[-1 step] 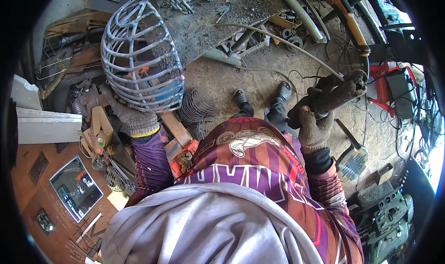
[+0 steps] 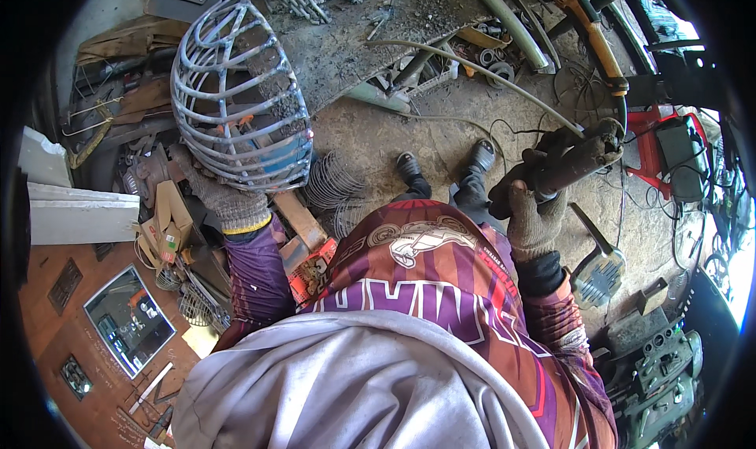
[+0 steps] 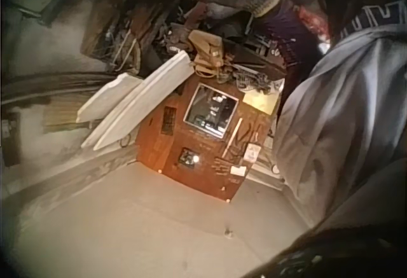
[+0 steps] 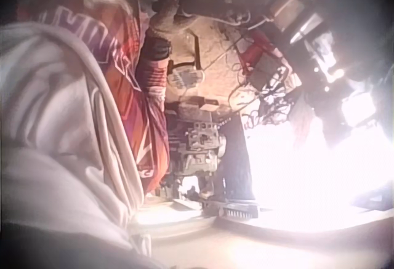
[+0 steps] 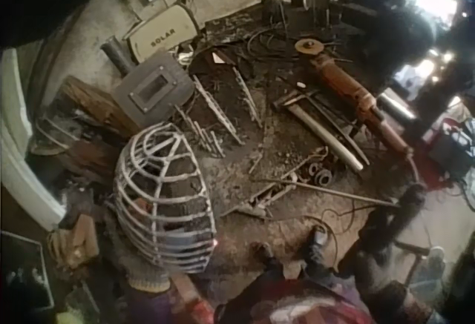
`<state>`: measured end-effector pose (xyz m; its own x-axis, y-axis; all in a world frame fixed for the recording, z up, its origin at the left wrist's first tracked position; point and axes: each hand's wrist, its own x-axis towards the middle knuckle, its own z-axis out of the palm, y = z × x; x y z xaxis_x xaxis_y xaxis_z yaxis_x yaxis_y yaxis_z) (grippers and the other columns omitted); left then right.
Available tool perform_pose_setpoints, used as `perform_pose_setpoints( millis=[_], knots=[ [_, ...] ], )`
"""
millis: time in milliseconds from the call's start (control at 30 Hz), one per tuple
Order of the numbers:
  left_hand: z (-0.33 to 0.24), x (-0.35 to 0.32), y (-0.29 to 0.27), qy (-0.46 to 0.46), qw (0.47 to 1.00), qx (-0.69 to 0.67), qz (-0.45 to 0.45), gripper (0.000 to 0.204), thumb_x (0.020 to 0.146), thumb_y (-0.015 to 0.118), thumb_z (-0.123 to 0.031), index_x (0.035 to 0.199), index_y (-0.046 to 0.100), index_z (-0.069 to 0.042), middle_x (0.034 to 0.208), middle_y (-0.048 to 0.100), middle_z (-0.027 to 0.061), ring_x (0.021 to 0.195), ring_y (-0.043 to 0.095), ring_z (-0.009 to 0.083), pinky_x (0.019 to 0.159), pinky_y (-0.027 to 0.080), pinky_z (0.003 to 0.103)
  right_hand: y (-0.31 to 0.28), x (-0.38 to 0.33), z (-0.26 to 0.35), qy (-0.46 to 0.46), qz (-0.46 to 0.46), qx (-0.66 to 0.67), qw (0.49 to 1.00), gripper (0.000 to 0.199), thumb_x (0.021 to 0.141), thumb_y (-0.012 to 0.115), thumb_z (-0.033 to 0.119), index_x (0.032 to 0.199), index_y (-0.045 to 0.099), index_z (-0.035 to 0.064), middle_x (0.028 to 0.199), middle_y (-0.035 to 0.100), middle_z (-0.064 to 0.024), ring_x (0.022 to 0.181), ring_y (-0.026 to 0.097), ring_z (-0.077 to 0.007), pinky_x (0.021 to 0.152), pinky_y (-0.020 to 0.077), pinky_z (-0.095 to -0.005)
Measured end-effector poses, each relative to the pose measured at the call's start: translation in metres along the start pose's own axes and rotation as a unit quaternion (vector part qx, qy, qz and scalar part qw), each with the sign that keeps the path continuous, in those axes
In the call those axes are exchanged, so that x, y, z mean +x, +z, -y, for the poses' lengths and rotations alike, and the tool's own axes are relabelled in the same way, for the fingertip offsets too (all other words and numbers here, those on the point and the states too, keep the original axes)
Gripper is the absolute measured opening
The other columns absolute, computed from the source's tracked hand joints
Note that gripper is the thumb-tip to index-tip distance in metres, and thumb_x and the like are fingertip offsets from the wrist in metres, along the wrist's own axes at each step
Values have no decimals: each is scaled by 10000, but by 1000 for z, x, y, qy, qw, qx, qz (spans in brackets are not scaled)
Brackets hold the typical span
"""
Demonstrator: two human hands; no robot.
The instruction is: The person holds a metal wire cage and uses a welding torch to join the metal pieces together. The person then uses a small hammer to tap the metal cage and continues welding parts of the structure while holding a handheld welding shield.
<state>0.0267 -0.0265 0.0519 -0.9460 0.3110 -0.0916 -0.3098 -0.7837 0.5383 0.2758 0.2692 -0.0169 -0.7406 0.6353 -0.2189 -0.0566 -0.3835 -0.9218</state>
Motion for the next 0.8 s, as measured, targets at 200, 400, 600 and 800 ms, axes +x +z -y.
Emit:
perform_pose_setpoints(
  millis=[200,400,600,800],
  knots=[
    [-9,1,-18,12,998,-54,-5,611,957,379,-548,1411,416,-141,1410,443,195,1224,491,420,969,394,673,-5,-2,-4,-10,12,-33,999,493,889,638,253,1274,440,16,811,600,-87,599,593,-168,509,494,-296],
    [-7,7,-46,-9,997,-61,-43,591,935,452,-547,1296,528,-85,1262,580,182,1099,588,379,894,492,603,1,-5,1,5,2,-6,1000,518,857,701,242,1239,456,-6,792,584,-78,596,579,-160,490,439,-261],
    [12,11,-70,-12,988,-84,-129,615,892,537,-563,1268,548,-77,1232,602,131,1062,606,346,882,527,530,3,-5,-1,6,13,-10,1000,483,865,678,207,1237,458,-9,797,585,-72,625,577,-142,509,424,-252],
    [18,15,-72,15,974,94,-206,657,872,533,-604,1333,505,-136,1359,505,120,1188,522,345,987,445,560,5,-5,-2,20,24,2,1000,472,855,678,187,1229,471,-11,799,586,-66,621,572,-137,507,417,-248]
  ],
)
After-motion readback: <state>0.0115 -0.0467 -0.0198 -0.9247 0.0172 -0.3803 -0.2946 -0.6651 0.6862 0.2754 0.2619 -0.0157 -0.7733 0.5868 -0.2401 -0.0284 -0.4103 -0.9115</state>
